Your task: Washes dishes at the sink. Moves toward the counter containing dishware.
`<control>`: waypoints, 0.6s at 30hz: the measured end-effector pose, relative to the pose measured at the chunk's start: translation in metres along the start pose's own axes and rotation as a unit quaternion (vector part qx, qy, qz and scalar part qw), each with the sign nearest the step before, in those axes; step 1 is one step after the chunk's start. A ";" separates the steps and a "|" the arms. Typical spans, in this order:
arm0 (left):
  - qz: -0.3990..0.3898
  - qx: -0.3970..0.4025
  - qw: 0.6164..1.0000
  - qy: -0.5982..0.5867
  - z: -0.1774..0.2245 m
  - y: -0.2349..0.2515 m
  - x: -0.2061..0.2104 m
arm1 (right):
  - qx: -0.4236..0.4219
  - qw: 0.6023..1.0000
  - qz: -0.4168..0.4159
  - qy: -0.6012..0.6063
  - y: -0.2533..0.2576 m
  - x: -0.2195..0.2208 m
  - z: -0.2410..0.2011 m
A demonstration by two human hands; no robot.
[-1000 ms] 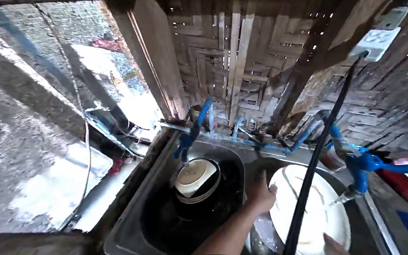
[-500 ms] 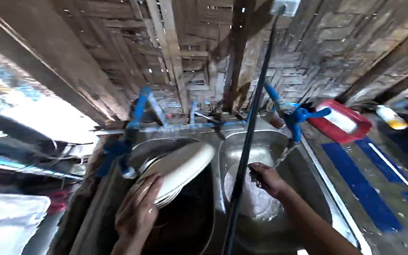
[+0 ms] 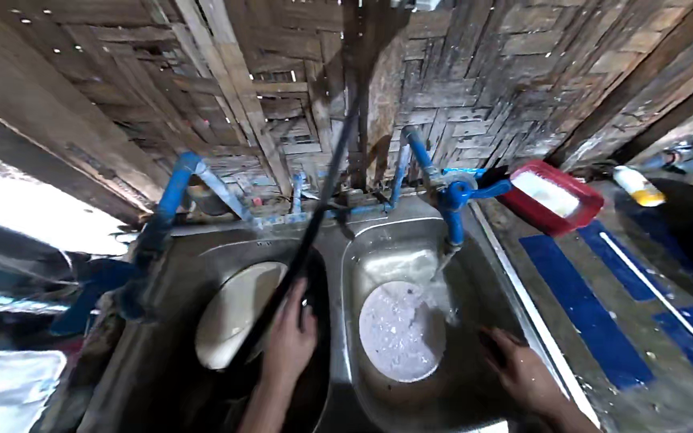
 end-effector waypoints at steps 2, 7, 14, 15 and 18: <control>-0.136 0.001 0.991 -0.008 0.071 0.024 0.034 | -0.032 0.999 0.027 -0.006 -0.005 0.007 -0.001; -0.430 -0.135 0.892 0.040 0.114 0.021 0.174 | -0.024 0.996 0.075 0.047 -0.005 0.004 0.003; -0.419 -0.396 0.794 -0.194 0.118 -0.004 0.162 | -0.082 0.991 -0.044 0.095 0.003 0.007 0.006; -0.419 -0.388 0.795 -0.201 0.122 -0.002 0.152 | -0.071 0.990 -0.070 0.101 0.006 0.007 0.004; -0.388 -0.347 0.823 -0.225 0.148 0.010 0.129 | -0.029 0.978 -0.127 0.166 0.020 0.009 0.006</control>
Point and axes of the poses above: each hand's wrist, its own y-axis towards the middle knuckle, its own x-axis out of the palm, z = x × y, the point moved 4 cm from there along y, towards the middle knuckle, and after that the axes turned 13 degrees about y, right-handed, at the moved point
